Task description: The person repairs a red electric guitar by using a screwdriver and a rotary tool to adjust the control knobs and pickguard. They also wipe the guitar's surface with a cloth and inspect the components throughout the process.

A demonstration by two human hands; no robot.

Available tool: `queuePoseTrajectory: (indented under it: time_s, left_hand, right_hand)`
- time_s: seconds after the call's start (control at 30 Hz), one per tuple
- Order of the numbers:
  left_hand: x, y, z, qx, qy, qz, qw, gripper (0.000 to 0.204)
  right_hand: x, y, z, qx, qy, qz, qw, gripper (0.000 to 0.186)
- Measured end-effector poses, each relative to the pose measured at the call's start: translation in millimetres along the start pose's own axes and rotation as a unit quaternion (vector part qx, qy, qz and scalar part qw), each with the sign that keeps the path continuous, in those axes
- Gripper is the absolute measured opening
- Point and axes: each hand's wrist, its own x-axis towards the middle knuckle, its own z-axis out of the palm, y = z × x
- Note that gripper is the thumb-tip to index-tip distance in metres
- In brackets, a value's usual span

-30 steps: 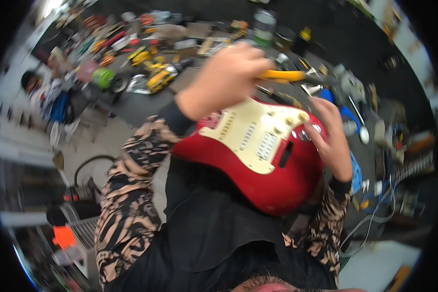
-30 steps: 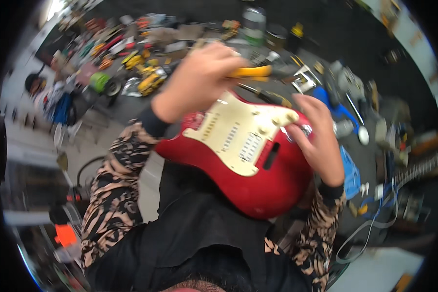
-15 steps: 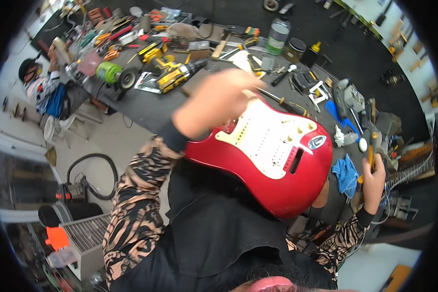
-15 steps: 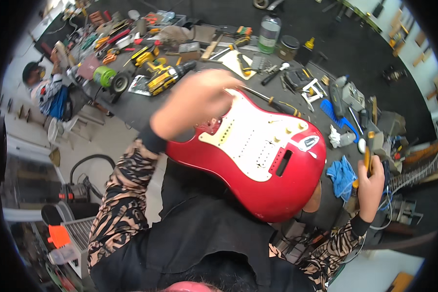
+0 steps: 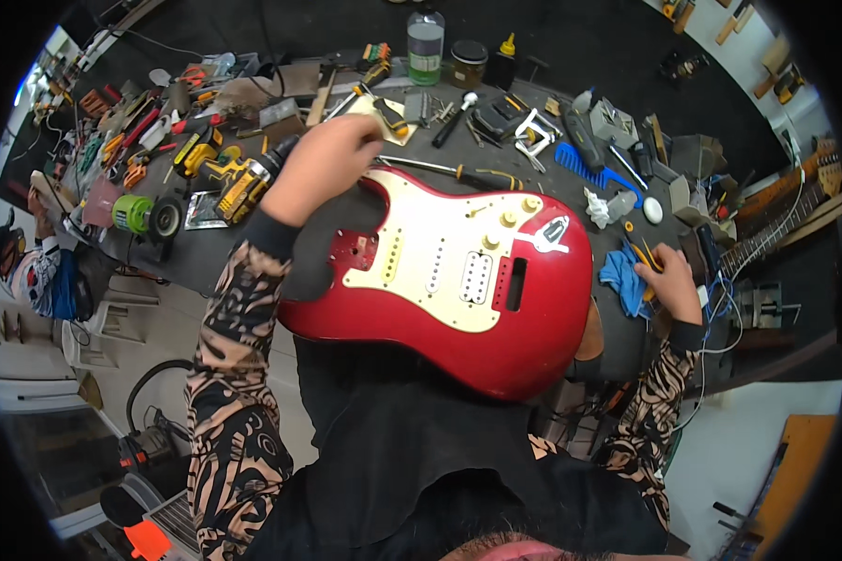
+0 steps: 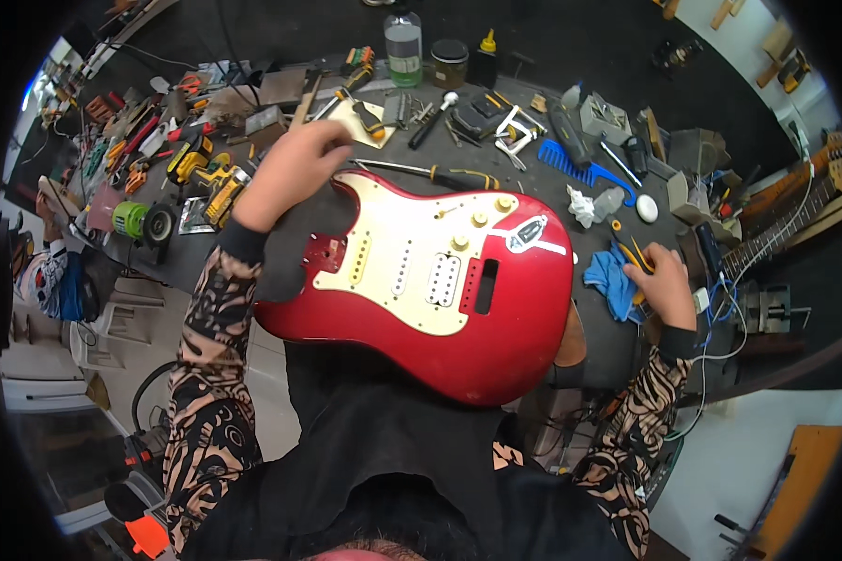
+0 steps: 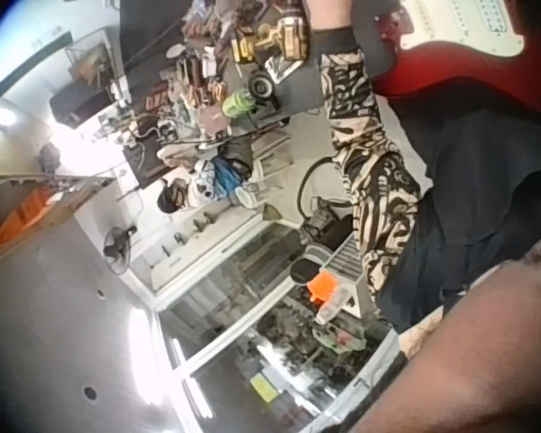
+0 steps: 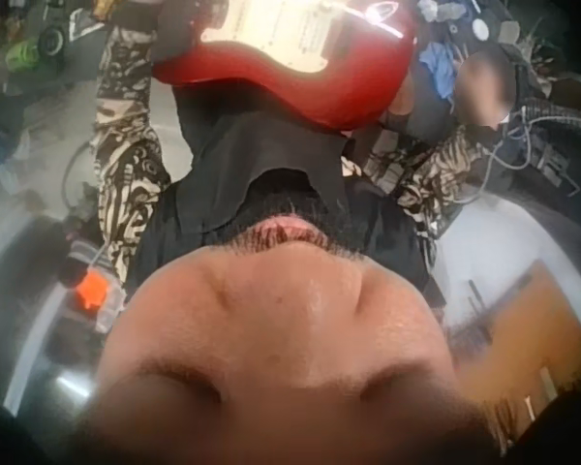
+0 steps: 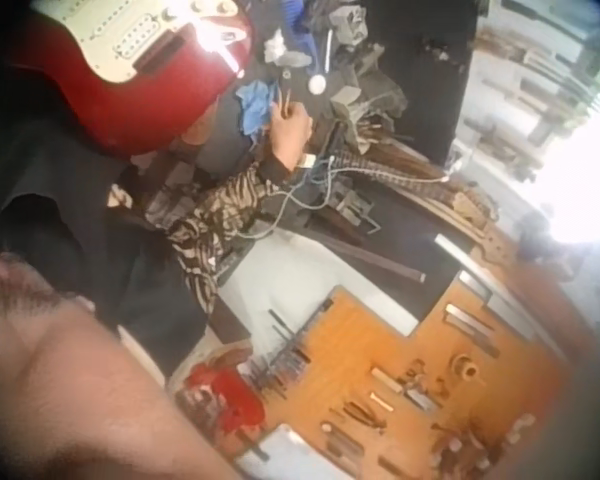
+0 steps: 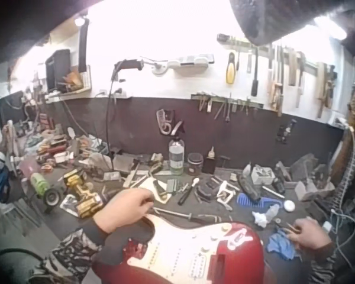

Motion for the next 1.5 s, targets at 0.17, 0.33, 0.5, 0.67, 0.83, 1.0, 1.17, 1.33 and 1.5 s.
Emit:
queuePoseTrajectory:
  time_s: [0.17,0.33,0.5,0.67,0.83,1.0,1.17,1.33,1.5]
  left_hand:
    - [87.9,25.6,93.9,0.07,0.006,0.056,0.996,0.028]
    - [126.7,9.8,135.0,0.182,-0.012,0.05,0.982,0.04]
    - [122.7,31.9,109.2,0.179,0.044,0.029,0.982,0.039]
    - [64.3,59.0,38.0,-0.179,-0.066,0.057,0.98,0.044]
    - [16.1,83.9,27.2,-0.011,-0.12,0.177,0.977,0.035]
    - [24.8,96.9,38.1,0.094,-0.109,0.218,0.965,0.034]
    - [23.6,93.1,33.4,0.083,-0.152,0.203,0.964,0.036]
    - [26.5,99.9,30.3,0.072,-0.202,0.197,0.957,0.037]
    - [35.6,109.0,34.2,0.104,-0.179,0.213,0.955,0.036]
  right_hand:
    - [-1.4,-15.0,-6.0,-0.001,0.034,-0.043,0.998,0.04]
    - [1.5,-75.5,-25.5,0.073,0.084,-0.132,0.985,0.028]
    - [14.7,-141.9,-10.1,0.221,0.051,-0.26,0.939,0.024]
    - [20.3,-192.2,17.6,0.227,0.006,-0.349,0.909,0.034]
    - [16.3,-196.1,28.1,0.186,0.018,-0.356,0.916,0.036]
    - [17.2,-190.7,33.7,0.181,0.006,-0.336,0.924,0.037]
    - [18.0,-191.2,35.6,0.189,-0.003,-0.327,0.926,0.038]
    - [16.2,-188.5,37.1,0.19,-0.005,-0.324,0.927,0.039]
    - [15.8,-190.3,32.4,0.174,-0.005,-0.317,0.932,0.042]
